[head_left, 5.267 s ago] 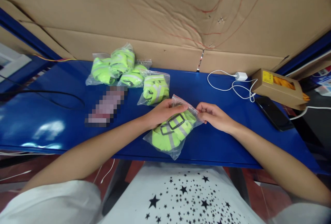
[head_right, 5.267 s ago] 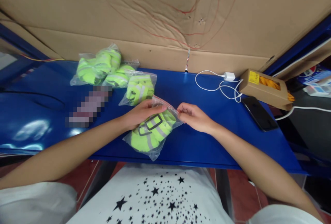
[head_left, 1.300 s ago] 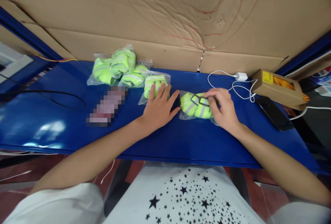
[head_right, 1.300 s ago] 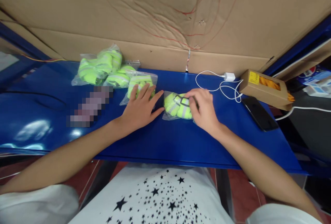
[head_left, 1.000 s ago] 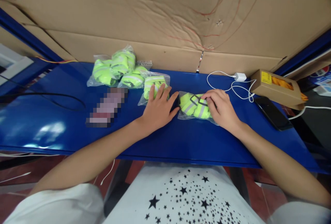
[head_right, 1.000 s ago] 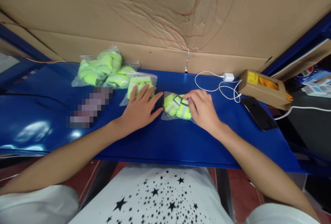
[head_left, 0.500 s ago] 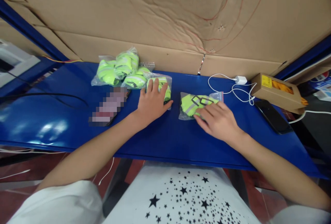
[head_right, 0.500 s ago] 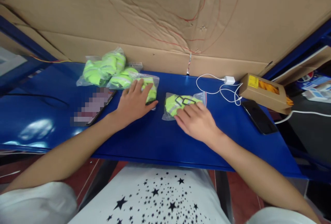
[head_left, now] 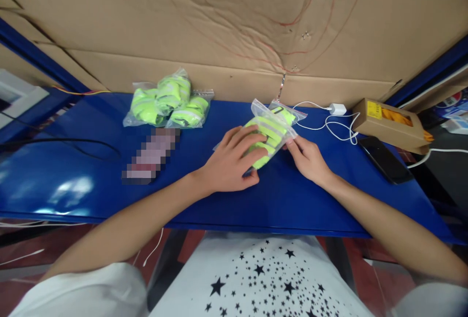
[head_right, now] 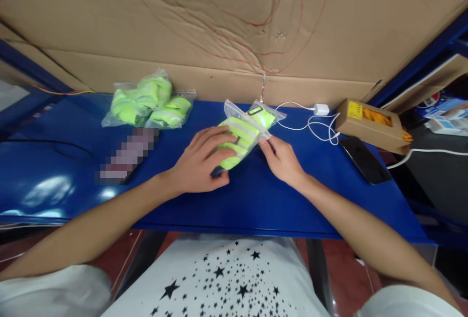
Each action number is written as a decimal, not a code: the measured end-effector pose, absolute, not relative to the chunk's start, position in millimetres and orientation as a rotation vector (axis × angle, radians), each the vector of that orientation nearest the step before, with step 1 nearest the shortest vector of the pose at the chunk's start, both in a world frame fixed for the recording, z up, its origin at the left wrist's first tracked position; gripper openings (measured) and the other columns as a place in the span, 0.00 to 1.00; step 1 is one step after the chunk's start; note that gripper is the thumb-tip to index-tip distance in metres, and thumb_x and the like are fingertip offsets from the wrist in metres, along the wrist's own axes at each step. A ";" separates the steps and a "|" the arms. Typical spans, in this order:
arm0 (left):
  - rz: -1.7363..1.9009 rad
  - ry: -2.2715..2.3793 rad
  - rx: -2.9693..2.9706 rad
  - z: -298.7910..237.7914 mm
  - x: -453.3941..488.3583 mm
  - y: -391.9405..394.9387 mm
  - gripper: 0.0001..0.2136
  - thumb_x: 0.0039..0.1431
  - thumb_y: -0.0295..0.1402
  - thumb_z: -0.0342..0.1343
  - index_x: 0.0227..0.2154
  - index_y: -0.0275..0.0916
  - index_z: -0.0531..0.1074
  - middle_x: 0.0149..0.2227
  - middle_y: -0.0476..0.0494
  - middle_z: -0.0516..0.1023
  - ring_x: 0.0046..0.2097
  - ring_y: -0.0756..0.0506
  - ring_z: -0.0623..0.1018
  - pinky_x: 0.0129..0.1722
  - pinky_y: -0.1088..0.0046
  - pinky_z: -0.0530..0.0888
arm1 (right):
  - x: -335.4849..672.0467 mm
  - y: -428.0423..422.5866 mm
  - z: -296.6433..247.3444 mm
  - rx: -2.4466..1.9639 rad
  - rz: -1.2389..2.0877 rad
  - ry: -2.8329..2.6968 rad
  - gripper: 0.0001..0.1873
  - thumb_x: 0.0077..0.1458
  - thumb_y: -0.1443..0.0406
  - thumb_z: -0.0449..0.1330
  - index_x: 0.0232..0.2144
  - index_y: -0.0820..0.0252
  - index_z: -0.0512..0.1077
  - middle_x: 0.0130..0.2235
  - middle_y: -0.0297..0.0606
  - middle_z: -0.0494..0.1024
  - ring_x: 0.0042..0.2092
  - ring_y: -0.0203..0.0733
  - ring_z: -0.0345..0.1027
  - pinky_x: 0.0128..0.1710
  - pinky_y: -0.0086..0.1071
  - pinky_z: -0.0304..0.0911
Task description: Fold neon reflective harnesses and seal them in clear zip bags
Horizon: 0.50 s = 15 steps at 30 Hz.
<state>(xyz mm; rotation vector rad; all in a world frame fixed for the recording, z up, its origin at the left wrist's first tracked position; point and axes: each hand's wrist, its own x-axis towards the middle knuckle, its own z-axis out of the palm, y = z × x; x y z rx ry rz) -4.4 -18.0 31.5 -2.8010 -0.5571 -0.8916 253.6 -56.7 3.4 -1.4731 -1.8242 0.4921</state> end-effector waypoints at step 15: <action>-0.570 -0.535 -2.859 22.4 -2.4 -18.8 0.18 0.57 0.24 0.56 0.51 0.39 0.70 0.62 0.30 0.67 0.67 0.32 0.65 0.69 0.41 0.56 | 248.1 -59.1 7.9 -1.279 0.578 -1.454 0.17 0.65 0.50 0.61 0.36 0.57 0.75 0.34 0.35 0.78 0.34 0.38 0.68 0.35 0.33 0.64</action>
